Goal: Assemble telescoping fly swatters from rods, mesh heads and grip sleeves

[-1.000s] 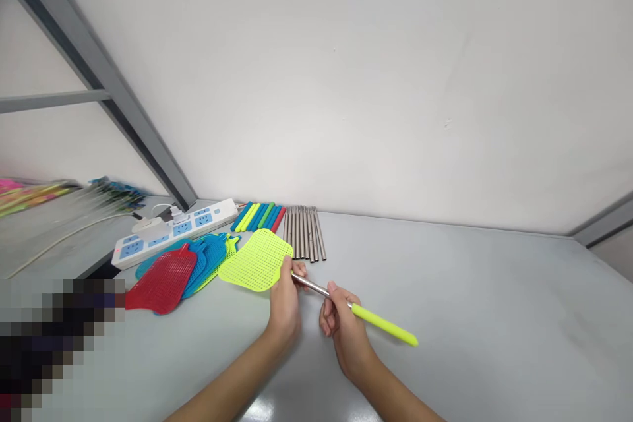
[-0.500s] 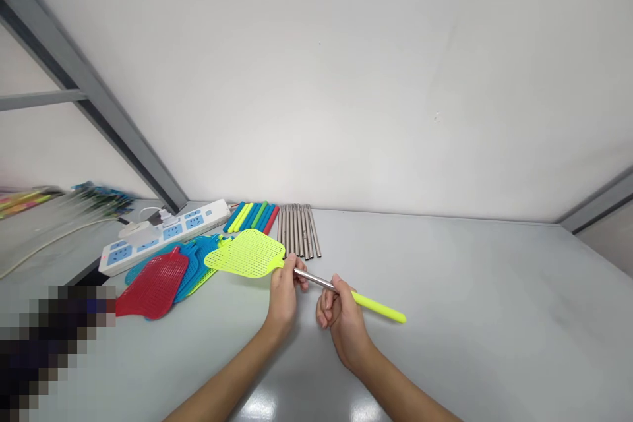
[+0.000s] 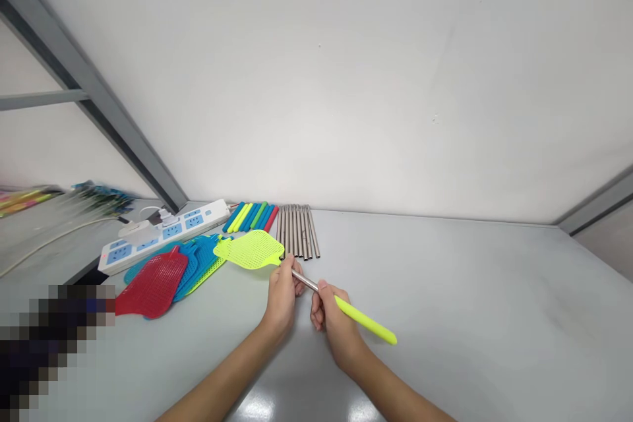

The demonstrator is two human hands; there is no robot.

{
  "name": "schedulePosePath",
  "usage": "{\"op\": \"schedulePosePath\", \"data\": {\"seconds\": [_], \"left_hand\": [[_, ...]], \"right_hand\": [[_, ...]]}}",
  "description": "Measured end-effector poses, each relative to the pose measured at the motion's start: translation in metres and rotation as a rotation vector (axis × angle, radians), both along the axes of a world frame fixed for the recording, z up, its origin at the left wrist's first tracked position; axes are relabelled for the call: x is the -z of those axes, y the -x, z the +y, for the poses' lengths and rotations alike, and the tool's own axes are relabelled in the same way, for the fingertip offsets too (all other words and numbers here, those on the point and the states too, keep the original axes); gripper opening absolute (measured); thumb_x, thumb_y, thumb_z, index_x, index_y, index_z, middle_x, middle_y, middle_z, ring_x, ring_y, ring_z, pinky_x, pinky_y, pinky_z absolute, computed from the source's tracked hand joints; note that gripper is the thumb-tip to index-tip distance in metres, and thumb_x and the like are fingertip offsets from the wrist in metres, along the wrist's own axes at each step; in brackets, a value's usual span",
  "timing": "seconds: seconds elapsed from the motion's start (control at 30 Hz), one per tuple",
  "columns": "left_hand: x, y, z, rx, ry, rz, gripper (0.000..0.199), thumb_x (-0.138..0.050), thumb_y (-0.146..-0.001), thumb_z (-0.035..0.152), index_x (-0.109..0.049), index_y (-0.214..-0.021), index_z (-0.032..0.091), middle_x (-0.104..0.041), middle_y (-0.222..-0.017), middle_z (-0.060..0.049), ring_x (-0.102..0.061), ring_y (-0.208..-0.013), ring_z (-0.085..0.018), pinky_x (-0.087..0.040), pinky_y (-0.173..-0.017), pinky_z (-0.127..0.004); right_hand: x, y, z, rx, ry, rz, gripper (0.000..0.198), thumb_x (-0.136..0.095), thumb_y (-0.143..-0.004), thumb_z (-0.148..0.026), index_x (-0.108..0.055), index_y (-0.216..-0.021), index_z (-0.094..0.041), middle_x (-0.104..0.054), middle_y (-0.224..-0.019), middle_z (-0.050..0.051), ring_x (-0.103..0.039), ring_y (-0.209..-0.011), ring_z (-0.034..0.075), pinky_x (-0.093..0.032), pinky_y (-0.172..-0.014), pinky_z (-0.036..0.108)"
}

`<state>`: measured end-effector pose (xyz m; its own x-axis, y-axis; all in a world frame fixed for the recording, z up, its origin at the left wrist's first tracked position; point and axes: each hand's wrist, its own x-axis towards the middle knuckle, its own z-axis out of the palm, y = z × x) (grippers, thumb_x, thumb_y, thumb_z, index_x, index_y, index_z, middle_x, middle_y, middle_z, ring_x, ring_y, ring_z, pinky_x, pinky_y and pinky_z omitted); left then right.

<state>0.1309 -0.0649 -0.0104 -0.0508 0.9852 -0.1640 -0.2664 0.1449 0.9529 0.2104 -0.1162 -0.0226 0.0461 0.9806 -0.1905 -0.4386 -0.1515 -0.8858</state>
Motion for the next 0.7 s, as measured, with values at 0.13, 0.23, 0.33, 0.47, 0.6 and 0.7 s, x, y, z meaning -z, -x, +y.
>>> {"op": "schedulePosePath", "data": {"seconds": [0.13,0.23,0.33,0.47,0.6,0.7], "left_hand": [[0.001,0.001,0.002,-0.004,0.013,-0.032,0.039,-0.042,-0.074,0.042,-0.031,-0.045,0.018,-0.023,-0.037,0.008,-0.024,-0.035,-0.006,-0.020,-0.037,-0.019],[0.002,0.003,0.005,0.047,-0.021,-0.074,0.041,-0.041,-0.074,0.044,-0.030,-0.044,0.018,-0.024,-0.037,0.008,-0.025,-0.035,-0.006,-0.021,-0.037,-0.019],[0.001,0.007,0.009,0.030,-0.028,-0.197,0.043,-0.035,-0.075,0.048,-0.027,-0.045,0.019,-0.024,-0.038,0.007,-0.025,-0.034,-0.006,-0.022,-0.036,-0.019],[-0.002,0.009,0.013,0.020,0.007,-0.308,0.037,-0.036,-0.074,0.046,-0.030,-0.049,0.019,-0.029,-0.040,0.007,-0.031,-0.035,-0.007,-0.027,-0.038,-0.019],[-0.005,0.009,0.010,0.072,0.011,-0.289,0.033,-0.036,-0.075,0.041,-0.039,-0.051,0.018,-0.046,-0.049,0.003,-0.043,-0.045,-0.009,-0.035,-0.048,-0.022],[-0.006,0.008,0.006,0.090,-0.003,-0.260,0.037,-0.033,-0.076,0.041,-0.044,-0.051,0.016,-0.049,-0.051,0.001,-0.044,-0.046,-0.010,-0.036,-0.050,-0.023]], "right_hand": [[0.000,0.004,-0.004,0.030,-0.005,-0.059,0.040,-0.038,-0.079,-0.041,-0.036,-0.047,-0.018,-0.029,-0.037,-0.007,-0.030,-0.036,0.007,-0.022,-0.041,0.022],[-0.001,0.004,-0.005,0.046,0.013,-0.032,0.040,-0.038,-0.079,-0.040,-0.035,-0.046,-0.018,-0.028,-0.037,-0.007,-0.029,-0.035,0.007,-0.022,-0.040,0.022],[0.000,0.003,-0.005,0.055,0.016,-0.008,0.040,-0.040,-0.078,-0.039,-0.035,-0.044,-0.018,-0.028,-0.036,-0.007,-0.029,-0.034,0.007,-0.022,-0.039,0.021],[0.001,0.002,-0.006,-0.001,-0.008,-0.040,0.039,-0.039,-0.078,-0.042,-0.039,-0.048,-0.017,-0.031,-0.037,-0.006,-0.032,-0.034,0.006,-0.024,-0.038,0.020],[0.001,0.001,-0.011,-0.152,0.015,-0.036,0.038,-0.035,-0.078,-0.050,-0.042,-0.058,-0.018,-0.037,-0.040,-0.006,-0.034,-0.033,0.007,-0.023,-0.033,0.018],[0.000,0.000,-0.013,-0.225,0.023,-0.008,0.039,-0.033,-0.078,-0.052,-0.042,-0.061,-0.018,-0.040,-0.040,-0.005,-0.036,-0.033,0.007,-0.023,-0.031,0.017]]}}
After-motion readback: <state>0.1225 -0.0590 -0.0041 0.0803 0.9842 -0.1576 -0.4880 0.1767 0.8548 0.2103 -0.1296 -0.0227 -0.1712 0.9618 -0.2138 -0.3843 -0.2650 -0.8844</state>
